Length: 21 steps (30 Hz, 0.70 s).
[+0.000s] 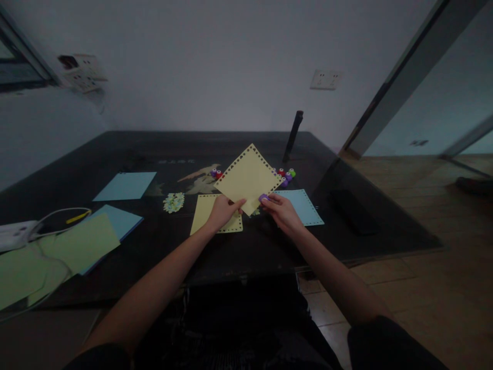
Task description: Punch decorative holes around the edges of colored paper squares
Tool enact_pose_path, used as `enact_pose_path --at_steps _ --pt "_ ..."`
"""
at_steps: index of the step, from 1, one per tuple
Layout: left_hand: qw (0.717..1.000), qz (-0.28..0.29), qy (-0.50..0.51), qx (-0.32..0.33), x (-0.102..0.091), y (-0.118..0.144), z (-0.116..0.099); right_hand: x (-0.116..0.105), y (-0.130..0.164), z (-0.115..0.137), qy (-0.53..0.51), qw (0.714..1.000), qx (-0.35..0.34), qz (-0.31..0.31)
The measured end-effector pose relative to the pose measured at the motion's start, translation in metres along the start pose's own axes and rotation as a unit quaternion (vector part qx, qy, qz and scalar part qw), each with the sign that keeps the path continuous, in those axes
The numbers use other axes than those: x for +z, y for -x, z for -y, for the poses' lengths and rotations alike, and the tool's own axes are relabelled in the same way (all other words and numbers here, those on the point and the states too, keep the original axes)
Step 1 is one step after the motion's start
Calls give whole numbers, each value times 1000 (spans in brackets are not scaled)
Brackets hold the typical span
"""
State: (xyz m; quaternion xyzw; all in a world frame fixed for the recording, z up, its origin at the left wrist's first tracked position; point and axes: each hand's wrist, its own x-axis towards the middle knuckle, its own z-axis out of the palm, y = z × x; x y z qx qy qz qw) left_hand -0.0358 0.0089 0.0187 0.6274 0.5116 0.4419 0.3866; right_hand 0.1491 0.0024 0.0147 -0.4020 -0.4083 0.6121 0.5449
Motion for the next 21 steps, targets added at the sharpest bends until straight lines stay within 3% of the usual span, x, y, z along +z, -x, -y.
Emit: enact_pose_path --at_steps 21 --pt "999 6 -39 6 0 0 0 -3 -3 -4 12 1000 -9 6"
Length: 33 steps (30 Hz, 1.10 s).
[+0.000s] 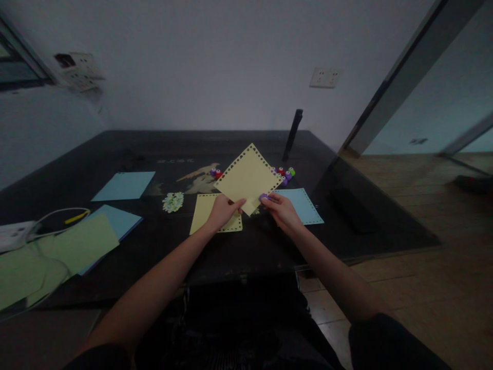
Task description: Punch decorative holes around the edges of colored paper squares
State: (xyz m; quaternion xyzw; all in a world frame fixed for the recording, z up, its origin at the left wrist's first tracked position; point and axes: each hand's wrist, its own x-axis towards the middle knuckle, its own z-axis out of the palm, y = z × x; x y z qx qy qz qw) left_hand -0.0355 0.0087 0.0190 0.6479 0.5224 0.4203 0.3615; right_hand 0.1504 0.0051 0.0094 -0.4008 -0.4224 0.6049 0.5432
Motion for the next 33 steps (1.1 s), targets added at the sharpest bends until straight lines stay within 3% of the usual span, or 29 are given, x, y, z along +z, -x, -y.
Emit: enact_pose_path --at_steps 33 --pt "999 -5 -51 -7 0 1 4 -1 -5 -5 6 999 -41 9"
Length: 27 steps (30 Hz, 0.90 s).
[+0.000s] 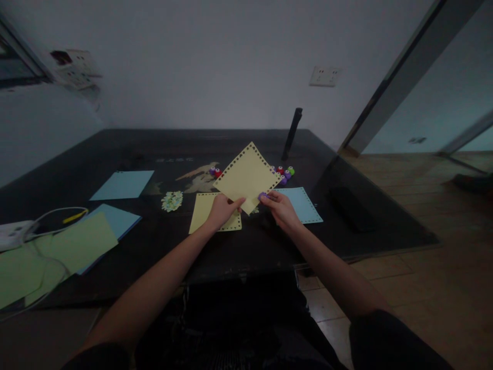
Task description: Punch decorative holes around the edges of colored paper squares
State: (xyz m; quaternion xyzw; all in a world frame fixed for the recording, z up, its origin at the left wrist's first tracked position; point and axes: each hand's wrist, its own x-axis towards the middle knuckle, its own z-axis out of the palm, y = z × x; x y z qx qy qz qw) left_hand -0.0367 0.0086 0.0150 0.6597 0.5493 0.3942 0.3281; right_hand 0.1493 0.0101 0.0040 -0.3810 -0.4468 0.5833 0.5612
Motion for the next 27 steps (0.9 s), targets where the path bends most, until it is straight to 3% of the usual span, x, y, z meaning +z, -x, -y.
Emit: enact_pose_path --at_steps 13,27 --pt "999 -17 46 12 0 -2 3 5 2 6 -24 999 28 -10" --pt "999 -43 14 30 -7 -6 5 1 1 1 -43 997 56 18"
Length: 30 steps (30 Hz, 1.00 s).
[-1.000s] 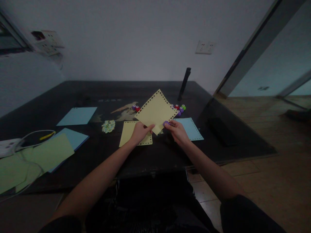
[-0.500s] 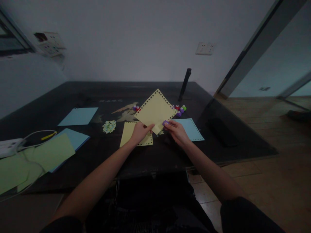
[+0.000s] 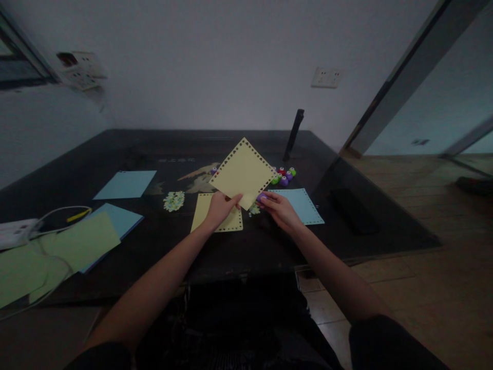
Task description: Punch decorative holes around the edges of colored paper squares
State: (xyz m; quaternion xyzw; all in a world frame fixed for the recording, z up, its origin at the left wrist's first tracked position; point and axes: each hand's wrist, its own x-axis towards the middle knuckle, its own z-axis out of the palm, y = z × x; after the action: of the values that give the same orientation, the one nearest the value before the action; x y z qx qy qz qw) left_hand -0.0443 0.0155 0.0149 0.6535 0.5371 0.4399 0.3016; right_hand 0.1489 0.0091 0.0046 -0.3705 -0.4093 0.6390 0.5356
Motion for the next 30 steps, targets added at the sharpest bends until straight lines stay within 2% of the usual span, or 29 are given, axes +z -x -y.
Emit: enact_pose_path --at_steps 4,12,22,24,26,28,30 --pt "1000 -15 5 -11 -2 -1 -2 -3 -1 1 21 1000 8 22" --pt "999 -30 -3 -16 -8 -2 -5 -6 -1 4 32 999 29 15" --pt "999 -27 -15 -10 -5 -5 8 -5 -1 5 56 998 33 27" --pt "999 -28 -20 -10 -5 -6 8 -5 -1 5 93 995 11 26" --pt "999 -29 -12 -9 -5 -6 8 -6 -1 4 171 984 -44 11" --pt "1000 -29 5 -6 -4 -6 8 -8 -2 3 266 958 -106 -8" --pt "1000 -28 10 -8 -4 -5 7 -10 -4 1 334 932 -137 -12"
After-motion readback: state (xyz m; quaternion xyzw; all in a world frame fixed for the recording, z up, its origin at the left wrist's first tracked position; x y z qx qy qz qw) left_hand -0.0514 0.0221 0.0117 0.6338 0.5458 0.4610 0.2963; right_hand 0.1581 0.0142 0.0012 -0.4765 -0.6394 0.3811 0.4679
